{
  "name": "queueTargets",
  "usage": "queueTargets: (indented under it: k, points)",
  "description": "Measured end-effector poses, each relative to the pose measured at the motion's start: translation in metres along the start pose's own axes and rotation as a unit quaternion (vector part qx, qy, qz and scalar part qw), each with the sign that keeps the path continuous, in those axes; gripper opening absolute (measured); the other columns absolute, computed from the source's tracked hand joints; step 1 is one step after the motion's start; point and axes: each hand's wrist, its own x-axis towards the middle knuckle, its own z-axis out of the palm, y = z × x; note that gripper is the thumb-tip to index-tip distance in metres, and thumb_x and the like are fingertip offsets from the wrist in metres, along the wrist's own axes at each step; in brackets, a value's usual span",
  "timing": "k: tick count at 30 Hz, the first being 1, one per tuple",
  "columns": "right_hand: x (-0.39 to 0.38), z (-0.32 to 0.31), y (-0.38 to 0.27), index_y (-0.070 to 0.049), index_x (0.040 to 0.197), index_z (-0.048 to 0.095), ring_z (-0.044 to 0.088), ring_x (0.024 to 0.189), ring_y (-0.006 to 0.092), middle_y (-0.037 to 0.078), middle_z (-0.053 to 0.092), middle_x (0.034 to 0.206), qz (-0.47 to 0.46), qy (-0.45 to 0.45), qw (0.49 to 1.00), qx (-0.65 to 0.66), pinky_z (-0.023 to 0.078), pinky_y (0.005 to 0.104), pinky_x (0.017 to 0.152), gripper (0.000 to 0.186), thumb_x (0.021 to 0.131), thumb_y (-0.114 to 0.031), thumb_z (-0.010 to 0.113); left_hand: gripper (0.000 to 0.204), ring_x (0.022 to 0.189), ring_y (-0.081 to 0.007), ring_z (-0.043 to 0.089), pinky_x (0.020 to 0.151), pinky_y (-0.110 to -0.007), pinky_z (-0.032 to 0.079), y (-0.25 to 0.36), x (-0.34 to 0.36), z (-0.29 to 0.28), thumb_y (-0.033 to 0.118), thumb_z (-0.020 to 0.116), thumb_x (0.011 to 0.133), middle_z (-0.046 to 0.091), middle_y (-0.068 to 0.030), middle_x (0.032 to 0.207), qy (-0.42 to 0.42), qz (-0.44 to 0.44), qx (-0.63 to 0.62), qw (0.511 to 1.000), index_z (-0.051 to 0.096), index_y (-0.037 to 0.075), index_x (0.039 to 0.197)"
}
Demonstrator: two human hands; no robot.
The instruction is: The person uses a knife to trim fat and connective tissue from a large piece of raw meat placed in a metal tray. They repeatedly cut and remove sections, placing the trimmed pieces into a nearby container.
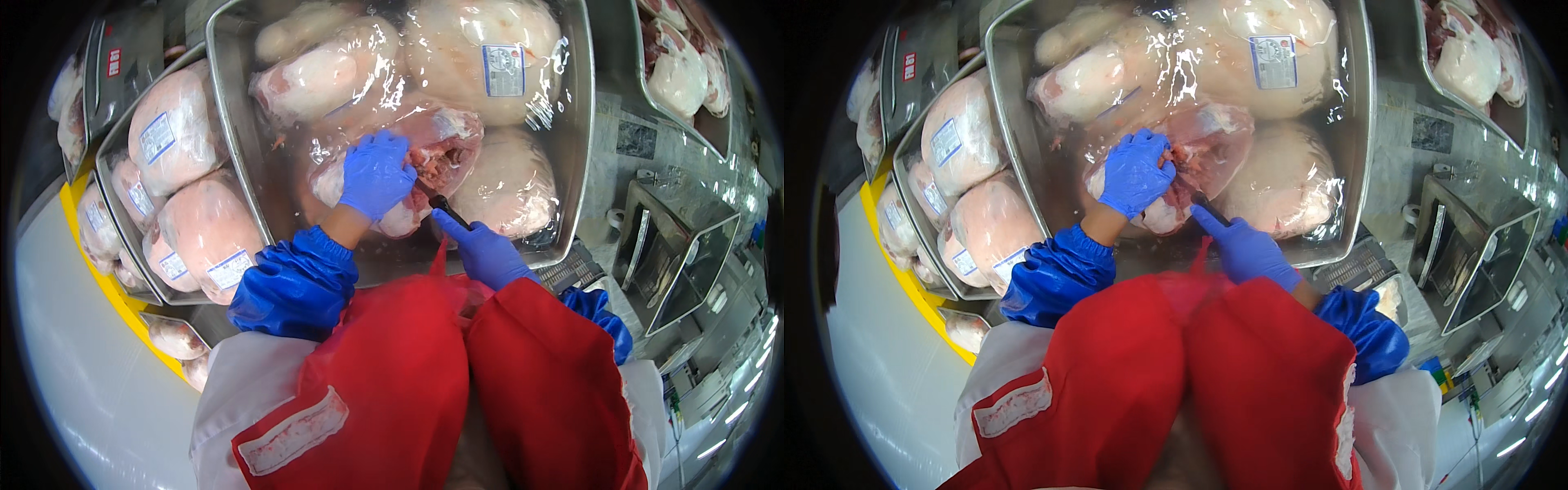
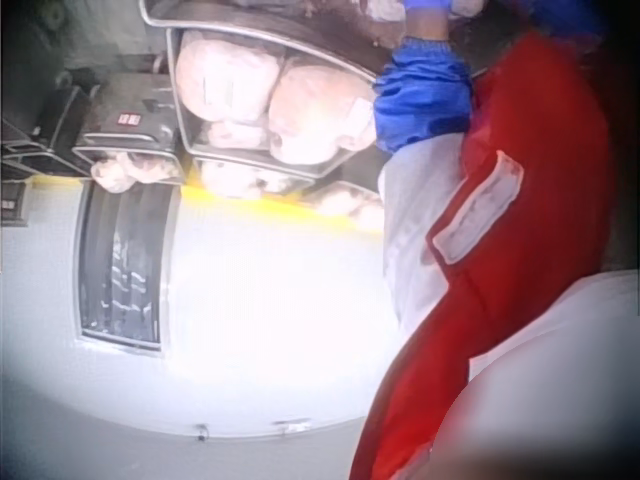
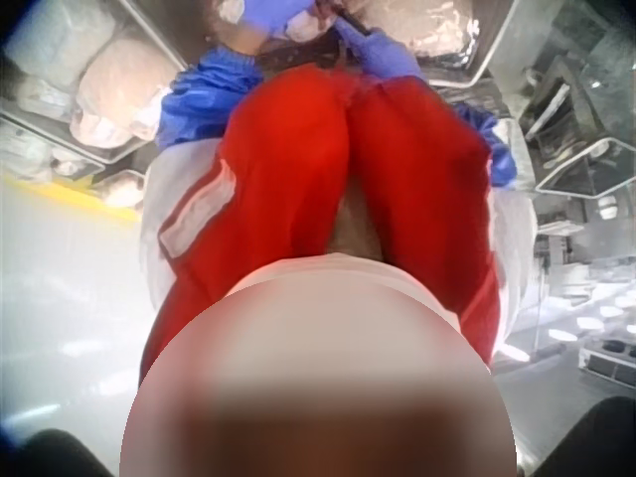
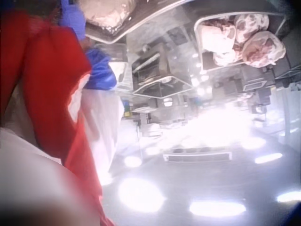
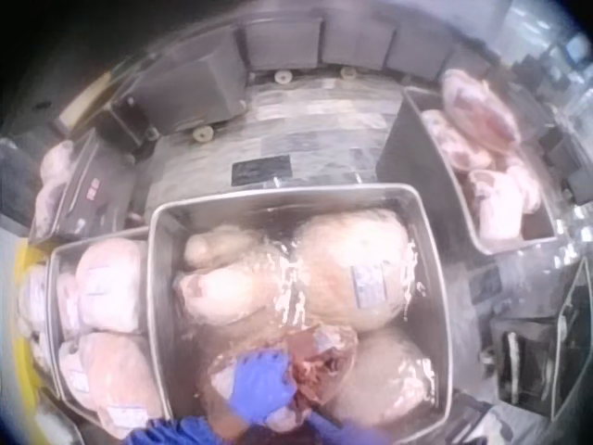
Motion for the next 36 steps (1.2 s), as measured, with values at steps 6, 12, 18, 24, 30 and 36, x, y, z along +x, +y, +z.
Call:
queueTargets:
  k: [6, 12, 18, 24, 30, 36]
  points:
    - [-0.021, -0.004, 0.021, -0.023, 0.14, 0.022, 0.056, 0.062, 0.027, 0.018, 0.057, 0.08, -0.083, 0.038, 0.973, 0.213, 0.048, 0.0348, 0.064, 0.073, 0.077, 0.003, 0.048, 0.017, 0.084, -0.0321, 0.049, 0.074, -0.043, 0.043, -0.011, -0.012, 0.016, 0.018, 0.056, 0.069, 0.053, -0.0117, 0.087, 0.124, 0.038, -0.059, 0.99, 0.057, 0.008, 0.083]
    - [-0.035, -0.039, 0.012, -0.02, 0.142, 0.018, 0.05, 0.054, 0.014, 0.014, 0.057, 0.083, 0.043, -0.06, 0.933, 0.351, 0.048, 0.0287, 0.056, 0.073, 0.08, 0.001, 0.052, 0.007, 0.075, -0.0337, 0.049, 0.064, -0.044, 0.04, -0.021, -0.015, 0.025, 0.01, 0.054, 0.069, 0.049, -0.0152, 0.076, 0.149, -0.022, -0.14, 0.979, 0.05, 0.004, 0.068]
    - [-0.035, -0.032, 0.02, -0.013, 0.14, 0.022, 0.059, 0.08, 0.0209, 0.017, 0.057, 0.105, -0.024, 0.044, 0.93, 0.363, 0.048, 0.031, 0.074, 0.067, 0.082, 0.0, 0.051, 0.003, 0.077, -0.0328, 0.049, 0.068, -0.043, 0.041, -0.019, -0.015, 0.022, 0.008, 0.053, 0.068, 0.051, -0.0139, 0.079, 0.157, -0.043, -0.156, 0.974, 0.052, 0.005, 0.069]
    - [-0.014, -0.04, 0.055, -0.007, 0.137, 0.027, 0.054, 0.097, 0.039, 0.023, 0.053, 0.113, -0.048, 0.32, 0.91, 0.261, 0.044, 0.0377, 0.083, 0.061, 0.08, -0.001, 0.048, 0.022, 0.085, -0.0293, 0.051, 0.077, -0.038, 0.044, -0.019, -0.01, 0.004, 0.006, 0.053, 0.069, 0.058, -0.0081, 0.104, 0.004, 0.172, 0.041, 0.984, 0.061, 0.01, 0.09]
    - [-0.027, 0.026, 0.133, -0.019, 0.14, 0.022, 0.056, 0.063, 0.0347, 0.019, 0.054, 0.079, 0.116, 0.192, 0.974, -0.017, 0.046, 0.0444, 0.058, 0.065, 0.081, -0.007, 0.046, 0.02, 0.086, -0.0307, 0.05, 0.075, -0.039, 0.043, 0.009, -0.013, -0.004, 0.018, 0.056, 0.07, 0.054, -0.0114, 0.098, -0.013, 0.119, 0.102, 0.988, 0.059, 0.01, 0.089]
    - [-0.016, 0.027, 0.139, -0.016, 0.14, 0.021, 0.057, 0.059, 0.033, 0.019, 0.053, 0.074, 0.119, 0.213, 0.969, -0.03, 0.047, 0.0437, 0.054, 0.066, 0.08, -0.006, 0.045, 0.018, 0.082, -0.035, 0.051, 0.069, -0.044, 0.045, 0.024, 0.0, 0.001, 0.019, 0.057, 0.071, 0.052, -0.0153, 0.092, -0.002, -0.023, 0.117, 0.993, 0.056, 0.006, 0.084]
